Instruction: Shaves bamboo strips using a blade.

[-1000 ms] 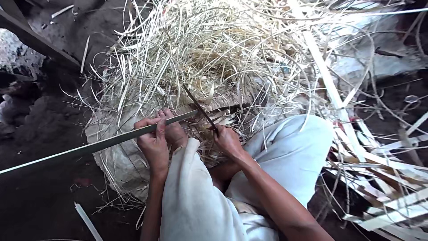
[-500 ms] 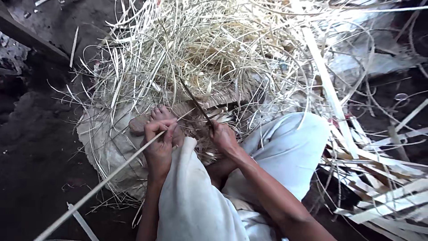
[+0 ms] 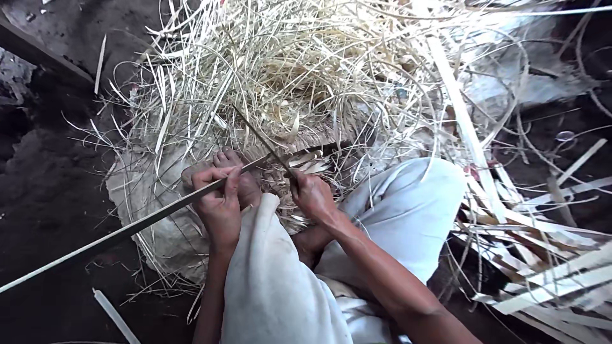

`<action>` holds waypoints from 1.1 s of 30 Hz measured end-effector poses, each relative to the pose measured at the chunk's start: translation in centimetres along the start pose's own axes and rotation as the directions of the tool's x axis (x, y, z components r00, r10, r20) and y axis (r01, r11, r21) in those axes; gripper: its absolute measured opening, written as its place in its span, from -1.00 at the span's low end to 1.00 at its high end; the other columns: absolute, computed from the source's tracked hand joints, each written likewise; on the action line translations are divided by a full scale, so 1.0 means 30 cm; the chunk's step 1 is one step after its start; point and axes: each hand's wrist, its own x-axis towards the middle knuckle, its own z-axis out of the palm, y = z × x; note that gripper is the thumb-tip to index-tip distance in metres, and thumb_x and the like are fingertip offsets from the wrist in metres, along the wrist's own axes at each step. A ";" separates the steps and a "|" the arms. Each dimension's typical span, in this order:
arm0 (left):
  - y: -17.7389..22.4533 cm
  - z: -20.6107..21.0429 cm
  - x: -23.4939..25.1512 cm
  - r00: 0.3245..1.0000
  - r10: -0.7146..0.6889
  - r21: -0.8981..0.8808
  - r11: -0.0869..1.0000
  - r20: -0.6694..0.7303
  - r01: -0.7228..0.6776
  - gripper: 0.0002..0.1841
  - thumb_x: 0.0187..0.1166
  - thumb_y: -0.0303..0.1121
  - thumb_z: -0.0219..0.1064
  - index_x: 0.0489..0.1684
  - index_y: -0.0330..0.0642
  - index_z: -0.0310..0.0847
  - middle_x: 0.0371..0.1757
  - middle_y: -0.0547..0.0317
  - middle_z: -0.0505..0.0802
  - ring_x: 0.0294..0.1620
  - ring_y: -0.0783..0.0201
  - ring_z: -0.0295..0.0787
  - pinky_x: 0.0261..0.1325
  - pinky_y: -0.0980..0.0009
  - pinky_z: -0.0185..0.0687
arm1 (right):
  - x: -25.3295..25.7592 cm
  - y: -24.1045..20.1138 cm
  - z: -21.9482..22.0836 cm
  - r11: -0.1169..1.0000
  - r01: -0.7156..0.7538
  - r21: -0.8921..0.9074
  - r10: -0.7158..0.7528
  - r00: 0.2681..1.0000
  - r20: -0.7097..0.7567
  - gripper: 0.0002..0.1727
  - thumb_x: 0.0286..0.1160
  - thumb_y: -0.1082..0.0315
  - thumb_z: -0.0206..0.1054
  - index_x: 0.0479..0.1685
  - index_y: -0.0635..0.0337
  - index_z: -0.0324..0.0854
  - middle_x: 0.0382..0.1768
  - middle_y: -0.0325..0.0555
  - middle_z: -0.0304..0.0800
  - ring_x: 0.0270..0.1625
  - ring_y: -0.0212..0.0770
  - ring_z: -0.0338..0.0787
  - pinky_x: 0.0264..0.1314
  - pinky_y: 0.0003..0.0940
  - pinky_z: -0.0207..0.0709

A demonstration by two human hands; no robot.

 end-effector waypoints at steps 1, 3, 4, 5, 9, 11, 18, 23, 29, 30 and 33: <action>0.000 -0.004 -0.005 1.000 -0.002 0.009 1.000 0.000 0.002 -0.79 0.60 -0.48 0.41 -0.08 -0.11 0.41 -0.09 0.40 0.81 -0.04 0.57 0.81 0.05 0.56 0.77 | 0.009 0.020 0.015 1.000 -0.014 -0.001 0.014 1.000 0.015 -0.71 0.72 0.37 0.16 0.22 0.18 0.72 -0.31 0.26 0.84 -0.24 0.36 0.85 -0.30 0.34 0.58; 0.002 -0.007 -0.003 1.000 -0.003 0.010 1.000 -0.007 0.003 -0.79 0.59 -0.48 0.41 -0.06 -0.11 0.42 -0.09 0.41 0.78 -0.04 0.59 0.78 0.04 0.57 0.77 | 0.044 0.058 0.025 0.995 -0.099 -0.005 0.099 0.992 0.076 -0.72 0.74 0.34 0.17 0.22 0.22 0.71 -0.20 0.34 0.83 -0.10 0.42 0.83 -0.16 0.41 0.58; 0.003 -0.004 0.001 1.000 0.001 0.017 1.000 -0.014 -0.001 -0.79 0.59 -0.49 0.40 -0.05 -0.12 0.42 -0.09 0.42 0.78 -0.06 0.63 0.76 0.03 0.61 0.74 | 0.059 0.063 0.025 0.992 -0.125 -0.023 0.127 0.988 0.086 -0.72 0.73 0.33 0.18 0.21 0.22 0.71 -0.19 0.34 0.84 -0.08 0.42 0.83 -0.14 0.41 0.58; 0.004 -0.002 -0.001 1.000 0.001 0.027 1.000 -0.020 0.000 -0.79 0.59 -0.50 0.40 -0.05 -0.14 0.41 -0.09 0.41 0.78 -0.06 0.63 0.77 0.03 0.61 0.74 | 0.063 0.062 0.024 0.989 -0.145 -0.040 0.148 0.984 0.095 -0.72 0.73 0.32 0.18 0.21 0.21 0.71 -0.19 0.33 0.84 -0.07 0.42 0.84 -0.12 0.40 0.58; 0.007 0.018 0.000 0.997 -0.011 0.102 0.995 -0.079 0.019 -0.79 0.61 -0.47 0.40 -0.03 -0.23 0.41 -0.15 0.34 0.74 -0.14 0.66 0.72 -0.04 0.66 0.71 | 0.024 -0.011 0.025 0.991 -0.120 -0.056 0.121 0.992 0.027 -0.70 0.74 0.34 0.15 0.23 0.22 0.69 -0.21 0.28 0.86 -0.11 0.37 0.86 -0.14 0.35 0.61; 0.017 0.028 0.003 0.996 -0.013 0.142 0.990 -0.089 0.025 -0.80 0.63 -0.44 0.39 -0.04 -0.24 0.42 -0.17 0.32 0.73 -0.19 0.66 0.72 -0.09 0.68 0.70 | -0.014 -0.066 0.024 1.000 0.010 -0.021 -0.011 0.998 -0.057 -0.71 0.70 0.40 0.18 0.24 0.23 0.70 -0.23 0.23 0.85 -0.24 0.31 0.86 -0.28 0.30 0.63; 0.003 0.028 0.018 0.993 0.000 0.169 0.985 -0.115 0.020 -0.79 0.62 -0.42 0.40 -0.03 -0.25 0.43 -0.15 0.28 0.72 -0.15 0.63 0.72 -0.05 0.65 0.71 | 0.053 0.010 0.046 0.974 -0.219 -0.056 0.223 0.971 0.088 -0.66 0.76 0.34 0.09 0.35 0.17 0.65 -0.13 0.32 0.85 -0.02 0.39 0.85 -0.05 0.37 0.60; 0.012 0.029 0.016 0.992 -0.035 0.153 0.987 -0.117 0.053 -0.79 0.64 -0.41 0.39 -0.04 -0.22 0.40 -0.12 0.27 0.70 -0.13 0.59 0.75 -0.06 0.62 0.75 | -0.022 -0.059 0.018 1.000 -0.013 0.004 0.013 1.000 -0.028 -0.71 0.70 0.40 0.19 0.26 0.17 0.71 -0.28 0.23 0.84 -0.26 0.31 0.85 -0.33 0.30 0.60; 0.009 0.023 0.010 0.995 -0.028 0.109 0.993 -0.092 0.038 -0.78 0.60 -0.46 0.41 -0.05 -0.23 0.41 -0.16 0.32 0.74 -0.15 0.64 0.76 -0.05 0.63 0.76 | -0.005 -0.018 0.004 0.990 -0.138 0.005 0.137 0.989 0.053 -0.70 0.74 0.37 0.16 0.27 0.20 0.68 -0.26 0.31 0.83 -0.18 0.39 0.83 -0.23 0.37 0.58; 0.013 0.019 0.008 0.997 -0.033 0.109 0.993 -0.073 0.041 -0.78 0.61 -0.45 0.41 -0.04 -0.23 0.40 -0.15 0.31 0.73 -0.15 0.63 0.75 -0.04 0.62 0.75 | -0.014 -0.028 -0.001 0.993 -0.119 -0.008 0.119 0.992 0.033 -0.71 0.72 0.37 0.17 0.25 0.20 0.69 -0.29 0.29 0.82 -0.21 0.37 0.84 -0.27 0.34 0.57; 0.025 0.020 0.016 0.997 -0.054 0.127 0.990 -0.061 0.062 -0.77 0.62 -0.42 0.41 -0.01 -0.22 0.41 -0.13 0.32 0.73 -0.13 0.64 0.72 -0.04 0.65 0.69 | -0.024 -0.063 -0.008 0.999 -0.017 -0.037 0.015 0.999 -0.040 -0.71 0.70 0.40 0.20 0.24 0.19 0.72 -0.26 0.25 0.85 -0.24 0.34 0.85 -0.31 0.32 0.59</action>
